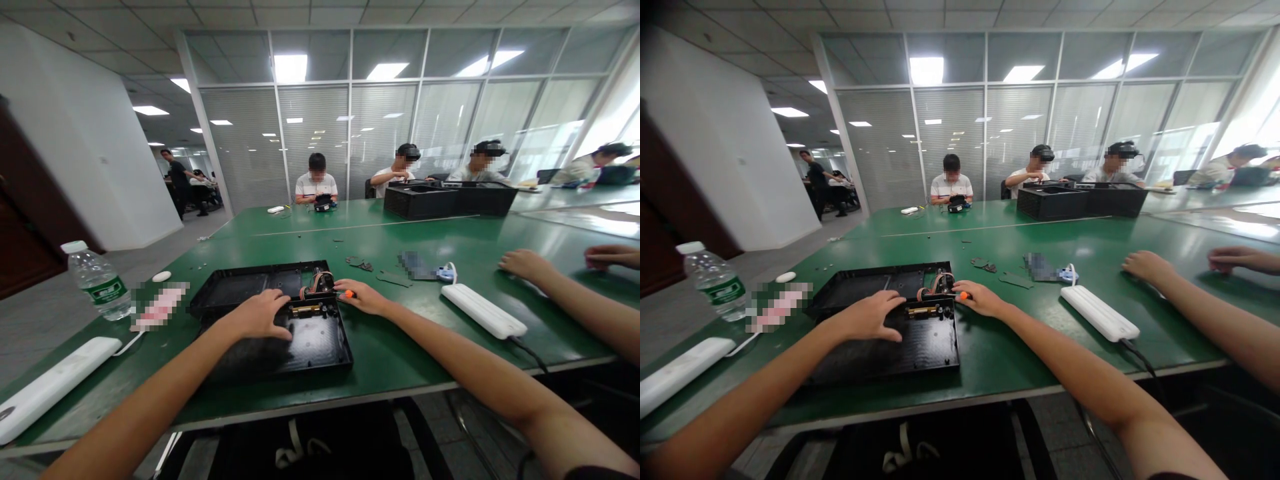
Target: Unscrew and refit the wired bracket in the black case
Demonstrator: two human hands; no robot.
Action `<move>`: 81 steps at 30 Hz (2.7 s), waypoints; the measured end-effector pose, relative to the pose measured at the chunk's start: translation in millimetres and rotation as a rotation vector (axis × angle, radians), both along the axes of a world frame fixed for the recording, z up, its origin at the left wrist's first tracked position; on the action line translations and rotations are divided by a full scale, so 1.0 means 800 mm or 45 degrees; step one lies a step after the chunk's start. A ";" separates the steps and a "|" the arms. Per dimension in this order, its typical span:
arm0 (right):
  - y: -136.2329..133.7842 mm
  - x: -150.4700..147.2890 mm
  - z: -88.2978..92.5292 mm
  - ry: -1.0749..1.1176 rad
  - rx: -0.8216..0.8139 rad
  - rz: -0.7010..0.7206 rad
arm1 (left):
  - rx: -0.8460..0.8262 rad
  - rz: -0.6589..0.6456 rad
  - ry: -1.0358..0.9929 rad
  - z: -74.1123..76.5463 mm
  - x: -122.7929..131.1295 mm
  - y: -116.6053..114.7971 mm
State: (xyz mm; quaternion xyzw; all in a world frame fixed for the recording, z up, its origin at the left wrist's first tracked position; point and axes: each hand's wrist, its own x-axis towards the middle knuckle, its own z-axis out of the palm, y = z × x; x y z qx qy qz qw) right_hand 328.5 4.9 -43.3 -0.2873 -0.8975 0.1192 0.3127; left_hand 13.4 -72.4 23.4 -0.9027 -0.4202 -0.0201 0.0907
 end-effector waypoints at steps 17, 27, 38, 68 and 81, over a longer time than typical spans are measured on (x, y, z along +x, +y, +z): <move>-0.006 -0.005 0.001 0.006 -0.018 0.017 | 0.035 -0.021 0.167 -0.007 -0.001 0.085; 0.009 0.010 0.007 0.485 0.053 -0.344 | 0.241 -0.599 0.001 -0.036 0.131 0.043; -0.002 0.002 0.014 0.447 0.114 -0.234 | 0.171 -0.675 -0.373 -0.064 0.128 0.057; 0.002 0.027 0.032 0.384 -0.043 -0.490 | 0.149 -0.690 -0.308 -0.051 0.123 0.060; -0.002 0.052 0.062 0.859 -0.707 -0.107 | 0.066 -0.673 -0.392 -0.062 0.120 0.065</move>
